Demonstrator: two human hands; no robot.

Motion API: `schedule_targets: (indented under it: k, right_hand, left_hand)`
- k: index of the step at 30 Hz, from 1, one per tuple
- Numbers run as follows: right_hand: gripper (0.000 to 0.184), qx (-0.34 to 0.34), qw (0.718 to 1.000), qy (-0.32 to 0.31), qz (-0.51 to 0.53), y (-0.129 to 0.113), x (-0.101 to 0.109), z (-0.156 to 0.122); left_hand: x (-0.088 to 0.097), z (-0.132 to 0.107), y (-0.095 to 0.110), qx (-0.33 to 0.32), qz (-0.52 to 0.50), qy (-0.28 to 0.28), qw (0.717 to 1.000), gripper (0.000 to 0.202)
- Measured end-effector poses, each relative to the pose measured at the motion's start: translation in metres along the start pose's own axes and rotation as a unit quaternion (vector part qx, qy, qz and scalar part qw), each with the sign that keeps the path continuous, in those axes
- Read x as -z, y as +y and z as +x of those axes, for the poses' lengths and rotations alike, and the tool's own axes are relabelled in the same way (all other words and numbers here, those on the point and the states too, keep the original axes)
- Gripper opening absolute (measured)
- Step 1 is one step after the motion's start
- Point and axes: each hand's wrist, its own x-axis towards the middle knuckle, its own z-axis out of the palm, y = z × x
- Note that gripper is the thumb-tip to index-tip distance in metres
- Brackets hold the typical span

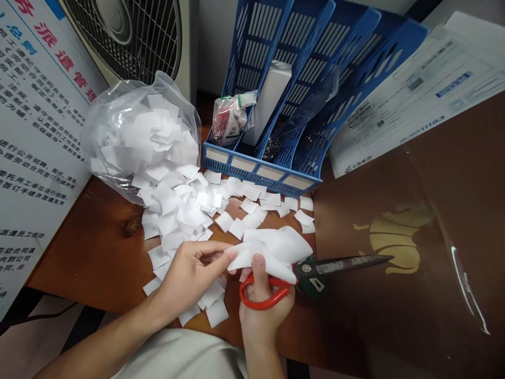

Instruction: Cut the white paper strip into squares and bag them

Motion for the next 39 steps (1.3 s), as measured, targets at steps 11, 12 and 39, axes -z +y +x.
schedule_targets:
  k: [11, 12, 39]
  right_hand:
    - [0.046, -0.075, 0.993, -0.086, -0.024, -0.009, 0.026, 0.001]
    - [0.046, -0.082, 0.992, -0.091, -0.03, -0.009, 0.029, -0.002]
    - [0.048, -0.022, 0.964, -0.204, -0.169, -0.042, 0.004, -0.02]
  left_hand:
    - [0.031, 0.004, 0.012, -0.042, 0.108, 0.129, 0.985, 0.026]
    - [0.032, 0.005, 0.012, -0.046, 0.111, 0.126, 0.985, 0.026]
    - [0.02, 0.001, 0.011, -0.156, 0.332, 0.077, 0.927, 0.03]
